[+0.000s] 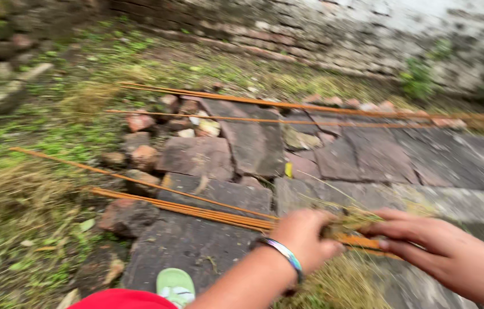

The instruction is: The person gathers scattered dry straw from a dirt and stone floor by hand and bundles it into small clumps.

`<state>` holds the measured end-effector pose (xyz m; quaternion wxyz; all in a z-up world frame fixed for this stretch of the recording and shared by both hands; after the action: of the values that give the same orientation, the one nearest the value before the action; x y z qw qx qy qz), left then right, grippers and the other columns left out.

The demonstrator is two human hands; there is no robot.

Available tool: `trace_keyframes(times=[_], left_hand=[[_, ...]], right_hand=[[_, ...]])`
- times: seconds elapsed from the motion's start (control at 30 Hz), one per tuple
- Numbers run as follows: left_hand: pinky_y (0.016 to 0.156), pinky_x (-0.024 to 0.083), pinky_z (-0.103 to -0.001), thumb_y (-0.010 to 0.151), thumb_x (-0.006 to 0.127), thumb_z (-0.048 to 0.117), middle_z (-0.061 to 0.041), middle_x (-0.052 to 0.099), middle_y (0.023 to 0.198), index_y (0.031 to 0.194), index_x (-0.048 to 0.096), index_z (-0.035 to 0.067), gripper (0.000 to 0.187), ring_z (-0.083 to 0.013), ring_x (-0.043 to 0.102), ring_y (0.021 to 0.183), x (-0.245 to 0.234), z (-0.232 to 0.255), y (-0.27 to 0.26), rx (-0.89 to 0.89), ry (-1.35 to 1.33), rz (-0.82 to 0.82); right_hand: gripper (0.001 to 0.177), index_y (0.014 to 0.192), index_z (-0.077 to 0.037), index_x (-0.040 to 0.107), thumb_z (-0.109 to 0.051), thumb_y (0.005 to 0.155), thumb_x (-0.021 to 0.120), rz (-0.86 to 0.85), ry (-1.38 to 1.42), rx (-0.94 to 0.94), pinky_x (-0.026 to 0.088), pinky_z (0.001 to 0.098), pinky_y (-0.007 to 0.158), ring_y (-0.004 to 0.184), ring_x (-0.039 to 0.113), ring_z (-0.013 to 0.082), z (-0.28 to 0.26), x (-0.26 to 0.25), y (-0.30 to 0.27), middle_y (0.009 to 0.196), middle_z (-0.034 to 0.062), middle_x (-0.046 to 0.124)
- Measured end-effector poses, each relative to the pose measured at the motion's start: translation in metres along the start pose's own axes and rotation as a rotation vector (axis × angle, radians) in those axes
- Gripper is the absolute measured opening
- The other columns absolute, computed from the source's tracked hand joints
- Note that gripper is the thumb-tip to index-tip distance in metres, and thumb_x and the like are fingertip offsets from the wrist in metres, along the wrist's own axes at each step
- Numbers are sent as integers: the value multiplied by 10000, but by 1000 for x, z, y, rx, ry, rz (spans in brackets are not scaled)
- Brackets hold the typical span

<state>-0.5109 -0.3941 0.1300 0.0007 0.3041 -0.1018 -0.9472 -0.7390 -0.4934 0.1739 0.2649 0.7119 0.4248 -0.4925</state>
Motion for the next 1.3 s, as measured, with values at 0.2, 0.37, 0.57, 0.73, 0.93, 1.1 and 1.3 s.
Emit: trace_keyframes(times=[0.2, 0.37, 0.57, 0.73, 0.93, 1.1, 1.3], left_hand=[[970, 497, -493, 848, 729, 240, -225, 657, 1255, 1457, 531, 103, 655, -415, 622, 1156, 98, 35, 9, 141, -23, -182], [1030, 471, -469, 856, 694, 174, -204, 586, 1343, 1508, 464, 151, 692, -388, 574, 1225, 104, 1, 16, 10, 61, -298], [1042, 477, -461, 881, 674, 189, -165, 642, 1295, 1368, 608, 176, 491, -357, 597, 1224, 90, -23, 11, -200, 195, -410], [1033, 487, -453, 883, 670, 190, -165, 668, 1240, 1295, 675, 185, 412, -351, 616, 1193, 86, -40, 6, -187, 240, -448], [1033, 499, -440, 898, 631, 193, -136, 693, 1238, 1277, 700, 233, 388, -336, 647, 1168, 61, -71, -5, -358, 230, -437], [1052, 487, -442, 897, 648, 184, -130, 653, 1303, 1317, 641, 205, 421, -328, 614, 1227, 33, -111, -15, -434, 310, -293], [1054, 499, -458, 953, 562, 120, -169, 635, 1341, 1312, 612, 112, 362, -355, 604, 1261, -14, -163, -28, -652, 433, -285]], right_hand=[[400, 1334, -126, 733, -320, 1002, 625, -162, 80, 310, 499, 367, 1105, 1364, 546, 209, 115, 44, -120, 1426, 43, 609], [470, 1400, -265, 664, -364, 941, 649, -252, -46, 725, 481, 305, 1135, 1400, 554, 167, 153, 114, -128, 1580, -27, 457], [433, 1347, -287, 715, -230, 926, 629, -275, 167, 664, 556, 302, 1059, 1274, 663, 176, 171, 181, -92, 1567, -26, 463], [287, 1136, -199, 818, -177, 889, 674, 60, 190, 727, 611, 322, 916, 1024, 753, 181, 157, 157, -70, 1167, 33, 781], [247, 1076, -156, 800, -169, 860, 681, 118, 211, 564, 626, 326, 812, 855, 825, 178, 74, 144, 5, 903, 45, 853], [242, 1070, -134, 786, -206, 861, 686, 83, 232, 294, 603, 338, 797, 858, 786, 214, -2, 152, 85, 945, 63, 822], [244, 1072, -107, 762, -144, 859, 647, 72, 294, 37, 581, 382, 815, 909, 750, 287, -55, 200, 165, 993, 102, 784]])
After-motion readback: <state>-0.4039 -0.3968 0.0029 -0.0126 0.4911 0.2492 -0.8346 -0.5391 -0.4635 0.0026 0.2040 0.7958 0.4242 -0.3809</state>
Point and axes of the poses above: each hand's wrist, its own y-axis towards the middle knuckle, its own x-axis out of the palm, z = x × y, the point moved 4 cm from there along y, towards the middle knuckle
